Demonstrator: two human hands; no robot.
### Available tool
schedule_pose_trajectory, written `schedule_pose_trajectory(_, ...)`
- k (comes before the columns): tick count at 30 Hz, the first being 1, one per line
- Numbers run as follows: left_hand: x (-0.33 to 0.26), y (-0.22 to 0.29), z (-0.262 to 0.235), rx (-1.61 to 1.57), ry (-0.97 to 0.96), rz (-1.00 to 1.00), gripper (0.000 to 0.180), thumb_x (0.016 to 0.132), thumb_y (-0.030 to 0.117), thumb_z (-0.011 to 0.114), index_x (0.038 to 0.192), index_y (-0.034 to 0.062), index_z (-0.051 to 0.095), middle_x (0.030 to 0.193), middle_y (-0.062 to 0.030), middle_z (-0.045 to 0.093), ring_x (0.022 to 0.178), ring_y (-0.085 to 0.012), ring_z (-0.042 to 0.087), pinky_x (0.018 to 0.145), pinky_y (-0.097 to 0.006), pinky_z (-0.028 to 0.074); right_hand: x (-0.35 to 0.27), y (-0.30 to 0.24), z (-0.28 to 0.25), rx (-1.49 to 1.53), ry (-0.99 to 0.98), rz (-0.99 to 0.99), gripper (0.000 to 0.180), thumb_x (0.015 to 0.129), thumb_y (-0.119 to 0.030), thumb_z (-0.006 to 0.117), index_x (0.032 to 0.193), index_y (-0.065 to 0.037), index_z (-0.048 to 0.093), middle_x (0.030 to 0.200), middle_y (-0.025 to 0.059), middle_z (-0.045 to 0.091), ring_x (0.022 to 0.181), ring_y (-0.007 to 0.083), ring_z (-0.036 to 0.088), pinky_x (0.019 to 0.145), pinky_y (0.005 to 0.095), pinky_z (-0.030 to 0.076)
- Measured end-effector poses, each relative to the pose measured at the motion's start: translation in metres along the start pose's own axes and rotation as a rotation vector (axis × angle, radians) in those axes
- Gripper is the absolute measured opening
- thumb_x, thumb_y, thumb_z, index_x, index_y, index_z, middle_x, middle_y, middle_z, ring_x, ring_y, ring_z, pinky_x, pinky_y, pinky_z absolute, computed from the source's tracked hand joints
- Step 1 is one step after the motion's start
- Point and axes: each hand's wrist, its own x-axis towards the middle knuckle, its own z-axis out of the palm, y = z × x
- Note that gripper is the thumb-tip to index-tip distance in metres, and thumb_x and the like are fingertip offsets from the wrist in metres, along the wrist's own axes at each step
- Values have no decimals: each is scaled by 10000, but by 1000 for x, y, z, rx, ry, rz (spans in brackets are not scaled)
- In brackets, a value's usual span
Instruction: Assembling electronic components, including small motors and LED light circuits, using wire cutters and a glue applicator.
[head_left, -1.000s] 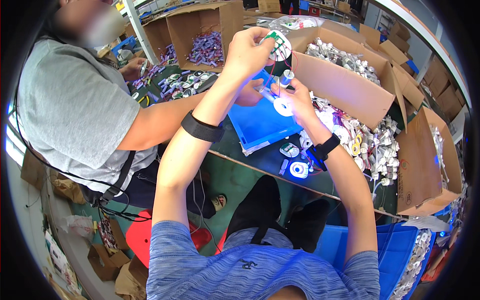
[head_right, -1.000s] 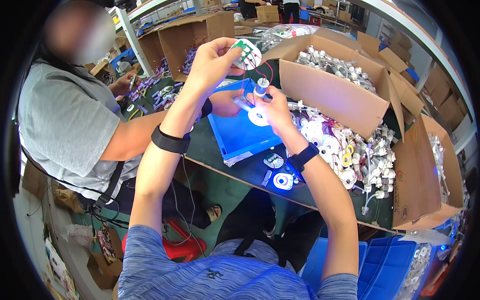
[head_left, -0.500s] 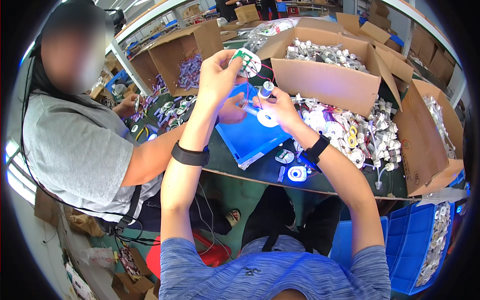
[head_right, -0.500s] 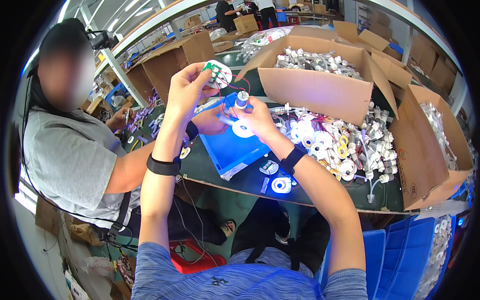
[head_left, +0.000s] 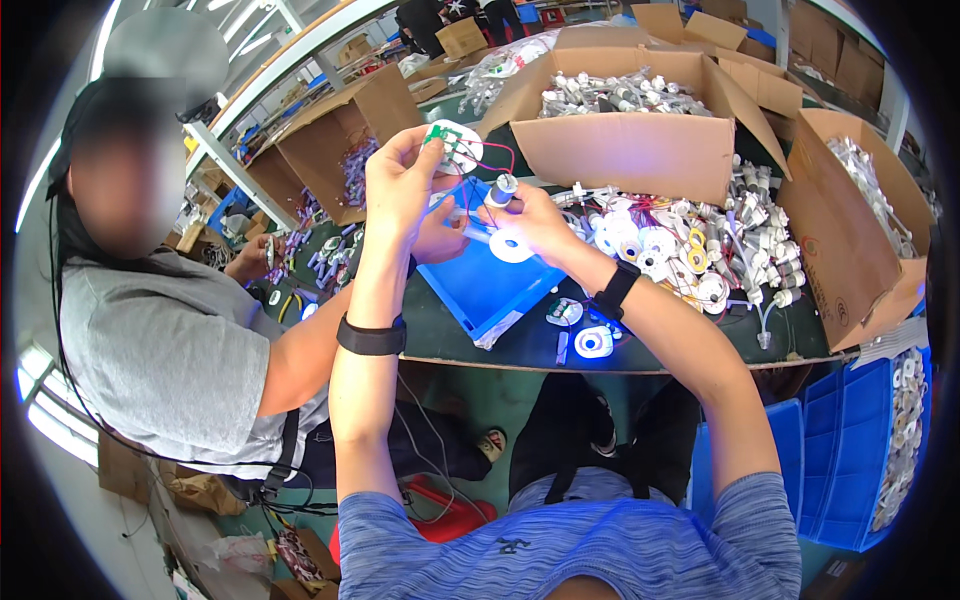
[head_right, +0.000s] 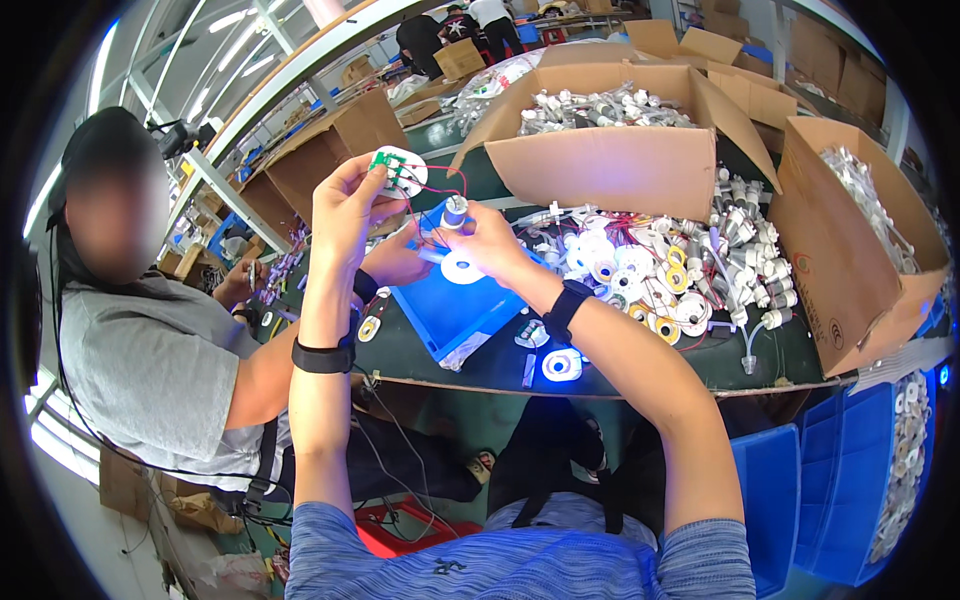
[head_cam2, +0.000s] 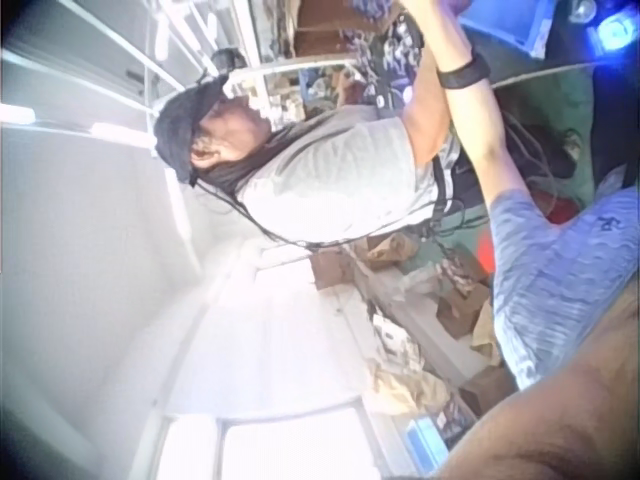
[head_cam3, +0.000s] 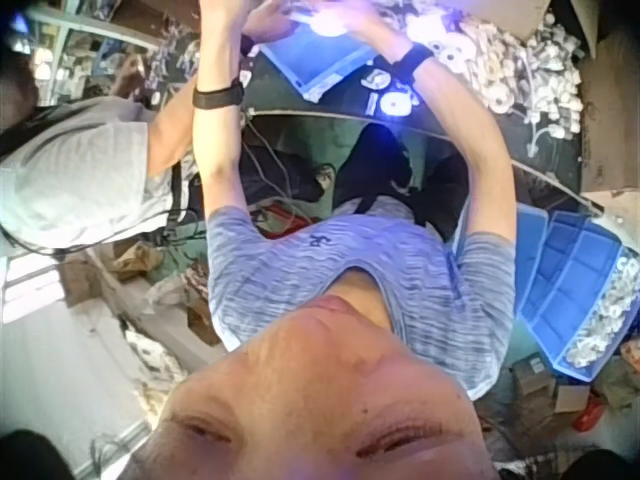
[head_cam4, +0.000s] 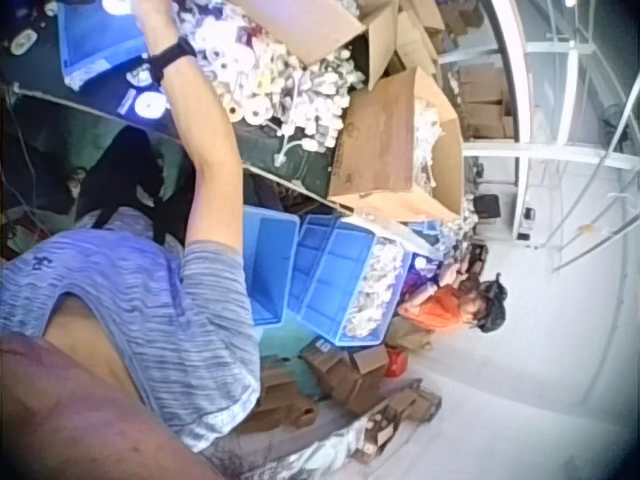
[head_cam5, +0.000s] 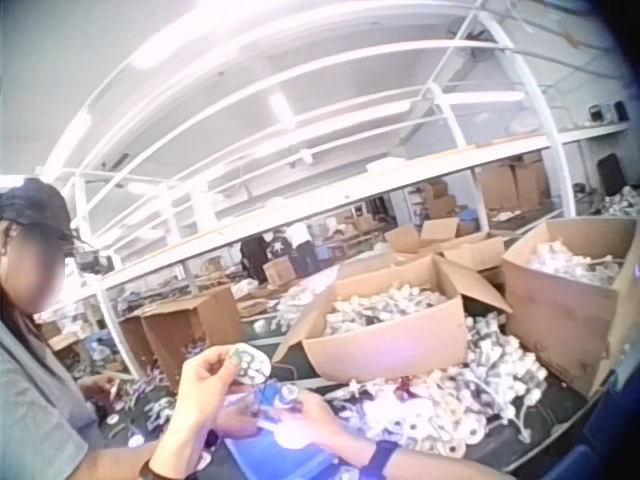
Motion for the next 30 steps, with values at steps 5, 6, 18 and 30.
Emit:
schedule_pose_trajectory(5, 3, -2, -3, 17, 17, -28, 246, 870, 106, 549, 1067, -41, 561, 891, -114, 634, 759, -170, 640, 636, -247, 546, 7, 7, -3, 6, -8, -77, 254, 793, -55, 638, 1032, -22, 556, 912, 75, 633, 837, 136, 614, 698, 278, 502)
schedule_pose_trajectory(6, 4, -3, -3, 10, 25, -23, 246, 870, 104, 549, 1067, -42, 560, 892, -114, 634, 755, -170, 641, 633, -245, 546, 8, 7, -2, -26, 13, -51, 251, 786, -63, 646, 1020, -22, 563, 901, 74, 633, 823, 134, 611, 690, 278, 499)
schedule_pose_trajectory(18, -3, -14, -6, -112, 61, -36, 249, 864, 74, 547, 1071, -63, 543, 885, -122, 634, 720, -175, 647, 592, -235, 555, 6, 6, 1, -69, -8, -68, 242, 777, -72, 656, 1000, -40, 569, 909, 61, 623, 822, 139, 587, 682, 288, 479)
schedule_pose_trajectory(30, -4, -12, -4, -98, 86, -10, 247, 857, 77, 558, 1063, -58, 550, 878, -119, 634, 722, -174, 647, 590, -243, 561, 9, 4, 0, -46, -2, -124, 297, 760, -85, 678, 1024, -22, 559, 937, 86, 627, 877, 150, 592, 703, 295, 476)
